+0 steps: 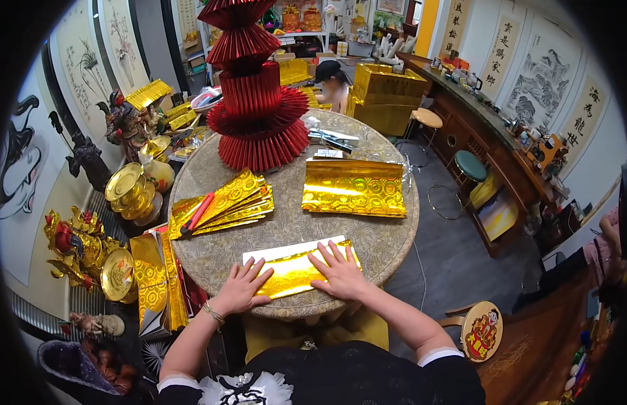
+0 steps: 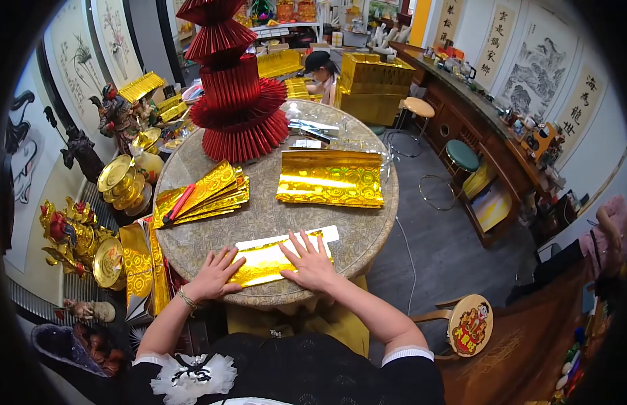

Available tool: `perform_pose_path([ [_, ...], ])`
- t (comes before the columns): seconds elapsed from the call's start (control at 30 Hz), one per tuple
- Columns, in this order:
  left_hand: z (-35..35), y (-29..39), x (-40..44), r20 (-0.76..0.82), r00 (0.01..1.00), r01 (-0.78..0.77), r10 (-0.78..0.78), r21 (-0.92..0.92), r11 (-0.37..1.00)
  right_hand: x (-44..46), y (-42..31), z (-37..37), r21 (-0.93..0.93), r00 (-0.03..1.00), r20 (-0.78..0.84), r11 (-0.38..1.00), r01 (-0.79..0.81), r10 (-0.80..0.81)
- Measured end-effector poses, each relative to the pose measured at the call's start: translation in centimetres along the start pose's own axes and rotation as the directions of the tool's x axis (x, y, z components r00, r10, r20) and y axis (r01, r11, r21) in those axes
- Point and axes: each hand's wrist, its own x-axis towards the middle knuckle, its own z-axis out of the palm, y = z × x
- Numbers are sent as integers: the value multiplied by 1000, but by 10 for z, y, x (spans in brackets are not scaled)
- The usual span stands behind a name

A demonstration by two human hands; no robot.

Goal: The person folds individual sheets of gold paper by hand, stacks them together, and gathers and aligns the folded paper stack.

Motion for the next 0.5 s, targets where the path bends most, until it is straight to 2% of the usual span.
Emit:
perform_pose_path([
  [0.07, -4, -5, -4, 43, 999, 6, -6, 4, 1000, 0, 3, -6, -1, 998, 59, 1000, 20, -20],
  [0.2, -11, -18, -13, 141, 989, 36, -32, -26, 999, 1, 13, 0, -4, 996, 39, 997, 79, -79],
  [0.27, -11, -18, -13, 154, 988, 36, -29, -38, 999, 2, 20, -3, 7, 982, 165, 996, 94, -94],
  [0.3, -13, -19, -13, 164, 986, 32, -23, -48, 998, 2, 24, -6, 5, 982, 162, 995, 95, -95],
  [0.4, -10, -21, -13, 161, 987, 30, -23, -38, 999, -1, 34, -16, -15, 961, 276, 1000, 21, -16],
  [0.5, -11, -20, -12, 168, 985, 35, -27, -48, 998, -10, 45, -19, -34, 977, 209, 998, -43, 50],
])
